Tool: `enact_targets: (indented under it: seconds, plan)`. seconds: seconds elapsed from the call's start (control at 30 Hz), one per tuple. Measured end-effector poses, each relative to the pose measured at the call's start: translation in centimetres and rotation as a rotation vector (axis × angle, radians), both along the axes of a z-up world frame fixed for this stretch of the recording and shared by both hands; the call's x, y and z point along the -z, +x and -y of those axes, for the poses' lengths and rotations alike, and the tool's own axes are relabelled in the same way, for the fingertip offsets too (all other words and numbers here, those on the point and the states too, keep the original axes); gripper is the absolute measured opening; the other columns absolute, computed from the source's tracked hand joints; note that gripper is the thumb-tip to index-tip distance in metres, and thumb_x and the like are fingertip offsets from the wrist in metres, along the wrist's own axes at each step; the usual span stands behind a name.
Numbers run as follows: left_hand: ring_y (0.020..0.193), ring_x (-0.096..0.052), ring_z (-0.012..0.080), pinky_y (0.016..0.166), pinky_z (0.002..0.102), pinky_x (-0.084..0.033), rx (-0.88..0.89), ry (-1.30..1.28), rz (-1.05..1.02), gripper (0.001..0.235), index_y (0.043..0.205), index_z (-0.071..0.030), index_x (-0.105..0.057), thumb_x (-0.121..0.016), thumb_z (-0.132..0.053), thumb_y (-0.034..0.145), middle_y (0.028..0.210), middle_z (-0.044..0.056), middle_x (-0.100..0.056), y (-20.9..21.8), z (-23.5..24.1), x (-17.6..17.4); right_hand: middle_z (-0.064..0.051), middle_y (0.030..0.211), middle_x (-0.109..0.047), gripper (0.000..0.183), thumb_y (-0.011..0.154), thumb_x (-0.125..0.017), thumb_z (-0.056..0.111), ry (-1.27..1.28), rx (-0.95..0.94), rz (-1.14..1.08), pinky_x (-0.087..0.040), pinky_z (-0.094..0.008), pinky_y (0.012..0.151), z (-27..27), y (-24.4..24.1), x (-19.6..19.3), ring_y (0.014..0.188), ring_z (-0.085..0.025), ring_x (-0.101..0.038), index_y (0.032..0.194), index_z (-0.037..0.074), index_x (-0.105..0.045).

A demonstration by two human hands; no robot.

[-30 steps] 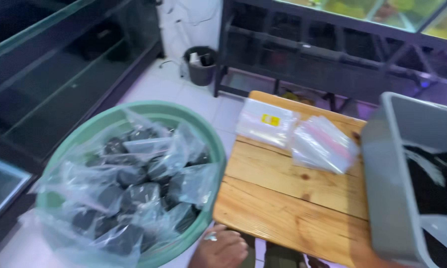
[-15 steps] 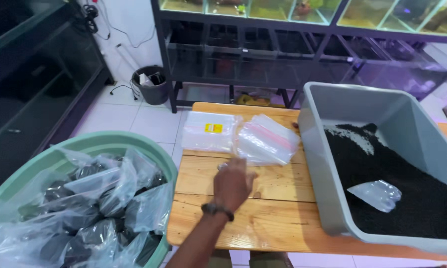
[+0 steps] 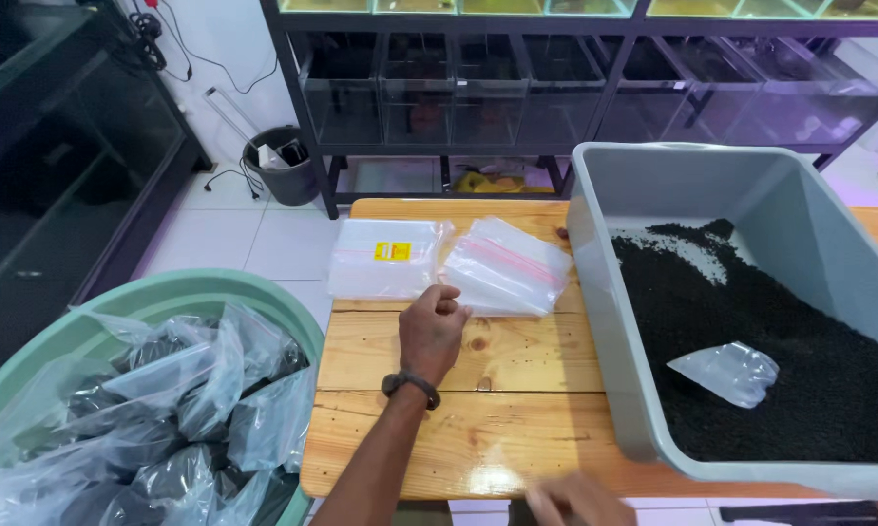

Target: The person scoops black aquarium substrate from a large bin into small plastic zip bags using a plastic cup, then seals the bags and places them into a green tub.

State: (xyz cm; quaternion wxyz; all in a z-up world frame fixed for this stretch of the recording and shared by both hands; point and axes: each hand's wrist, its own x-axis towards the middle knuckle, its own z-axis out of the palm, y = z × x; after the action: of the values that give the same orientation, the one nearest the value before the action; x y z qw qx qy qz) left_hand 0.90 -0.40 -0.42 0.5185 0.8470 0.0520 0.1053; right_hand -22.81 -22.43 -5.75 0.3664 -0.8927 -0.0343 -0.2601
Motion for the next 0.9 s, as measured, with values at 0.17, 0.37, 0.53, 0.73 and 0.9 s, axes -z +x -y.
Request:
enact_targets:
  seconds: [0.17,0.37,0.53,0.73,0.9]
  plan:
    - [0.092,-0.076,0.0197,0.093,0.037,-0.062,0.082,-0.137,0.028,0.032,0.116,-0.022,-0.085,-0.087,-0.026,0.083,0.084,-0.002,-0.082,-3.2,-0.3,-2.8,0.001,0.076,-0.075,0.012,0.093,-0.084,0.038,-0.03,-0.01,0.07,-0.062,-0.036,0.065,-2.8,8.6,-6.9,0.071,-0.024,-0.078,0.093,0.026,-0.086]
    - [0.099,-0.077,0.0325,0.091,0.047,-0.062,0.138,0.14,0.103,0.045,0.126,-0.021,-0.08,-0.087,-0.028,0.082,0.094,0.006,-0.078,-6.3,-1.5,-2.1,-0.019,0.129,-0.069,0.035,0.099,-0.074,0.018,-0.247,0.064,-0.101,-0.062,-0.057,0.094,-4.1,15.5,-8.7,0.12,-0.046,-0.072,0.134,0.014,-0.077]
    - [0.13,-0.065,0.0464,0.103,0.054,-0.053,0.154,0.717,0.411,0.048,0.129,-0.016,-0.08,-0.087,-0.027,0.083,0.141,0.023,-0.065,-6.6,-0.8,0.3,-0.008,0.136,-0.069,0.053,0.09,-0.08,0.021,-0.527,0.069,-0.26,-0.059,-0.057,0.104,-4.7,21.1,-6.1,0.136,-0.04,-0.065,0.143,0.024,-0.071]
    - [0.121,-0.07,0.0312,0.103,0.05,-0.05,0.46,0.938,0.363,0.032,0.121,-0.021,-0.074,-0.07,-0.04,0.096,0.12,0.004,-0.075,-4.6,-0.4,1.4,-0.012,0.114,-0.076,0.038,0.091,-0.077,0.018,-0.661,0.011,-0.37,-0.064,-0.056,0.091,-4.7,26.1,-3.0,0.113,-0.043,-0.077,0.128,0.015,-0.07]
    - [0.091,-0.074,0.0298,0.079,0.049,-0.051,0.358,1.133,0.614,0.016,0.1,-0.019,-0.075,-0.066,-0.027,0.089,0.09,0.002,-0.073,-2.1,0.7,3.8,-0.011,0.102,-0.075,0.015,0.094,-0.066,0.012,-0.675,0.079,-0.214,-0.066,-0.051,0.082,-4.6,26.5,-3.3,0.1,-0.039,-0.079,0.105,0.01,-0.076]
